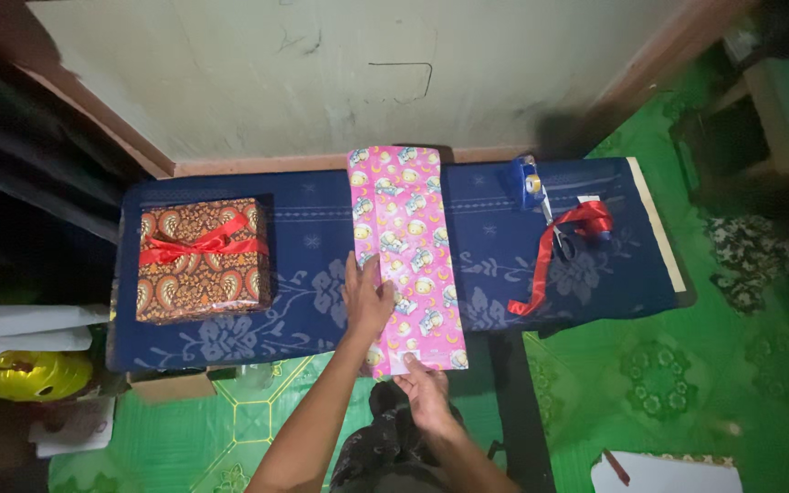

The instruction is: The person wraps a rectangular box with pink patterned wrapping paper. They fold the paper over the box, smooth the edges, and secure the seams with clear tape. The person uses a tape dispenser to apply tape along the length of the package.

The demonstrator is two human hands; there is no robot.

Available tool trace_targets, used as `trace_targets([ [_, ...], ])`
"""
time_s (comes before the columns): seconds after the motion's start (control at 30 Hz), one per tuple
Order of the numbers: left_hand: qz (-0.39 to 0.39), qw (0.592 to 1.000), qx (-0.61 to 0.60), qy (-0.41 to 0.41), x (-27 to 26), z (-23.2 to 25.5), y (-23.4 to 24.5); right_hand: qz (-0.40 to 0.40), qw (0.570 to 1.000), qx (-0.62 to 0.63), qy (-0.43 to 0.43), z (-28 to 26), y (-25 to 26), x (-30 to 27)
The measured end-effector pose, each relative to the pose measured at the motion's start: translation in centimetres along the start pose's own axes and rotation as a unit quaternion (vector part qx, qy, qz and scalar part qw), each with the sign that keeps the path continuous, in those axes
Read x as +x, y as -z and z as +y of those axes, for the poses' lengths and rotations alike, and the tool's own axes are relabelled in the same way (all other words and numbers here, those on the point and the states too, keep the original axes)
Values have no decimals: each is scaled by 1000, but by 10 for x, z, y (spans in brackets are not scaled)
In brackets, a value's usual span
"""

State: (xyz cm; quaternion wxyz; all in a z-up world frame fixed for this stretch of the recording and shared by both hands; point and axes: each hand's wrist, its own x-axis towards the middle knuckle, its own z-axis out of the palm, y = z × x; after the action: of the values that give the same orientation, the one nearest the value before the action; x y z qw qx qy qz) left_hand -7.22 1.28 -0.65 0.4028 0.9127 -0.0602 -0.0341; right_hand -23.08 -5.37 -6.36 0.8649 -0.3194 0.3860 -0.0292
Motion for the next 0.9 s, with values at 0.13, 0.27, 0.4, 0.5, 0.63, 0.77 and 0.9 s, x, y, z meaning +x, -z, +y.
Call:
trace_targets([
  [0.13, 18, 997, -35, 59, 13, 3, -7, 8, 1000, -24, -5, -3, -2, 1],
  [0.27, 54, 994, -15, 95, 24, 3, -20, 29, 998, -63, -14, -8, -7, -4],
  [0.4, 98, 989, 0, 113, 29, 3, -28, 40, 997, -65, -15, -8, -7, -4],
  [0.5, 136, 985, -21, 108, 31, 3, -30, 12, 998, -63, 2, -5, -2, -1],
  [0.63, 135, 985, -29, 100, 33, 4, -26, 10, 998, -66, -15, -3, 1, 0],
  [0.77, 117, 987, -17, 104, 34, 7, -22, 5, 994, -96, -52, -8, 4, -8],
  [0.9, 161, 984, -48, 56, 32, 11, -20, 9, 994, -90, -64, -11, 7, -8],
])
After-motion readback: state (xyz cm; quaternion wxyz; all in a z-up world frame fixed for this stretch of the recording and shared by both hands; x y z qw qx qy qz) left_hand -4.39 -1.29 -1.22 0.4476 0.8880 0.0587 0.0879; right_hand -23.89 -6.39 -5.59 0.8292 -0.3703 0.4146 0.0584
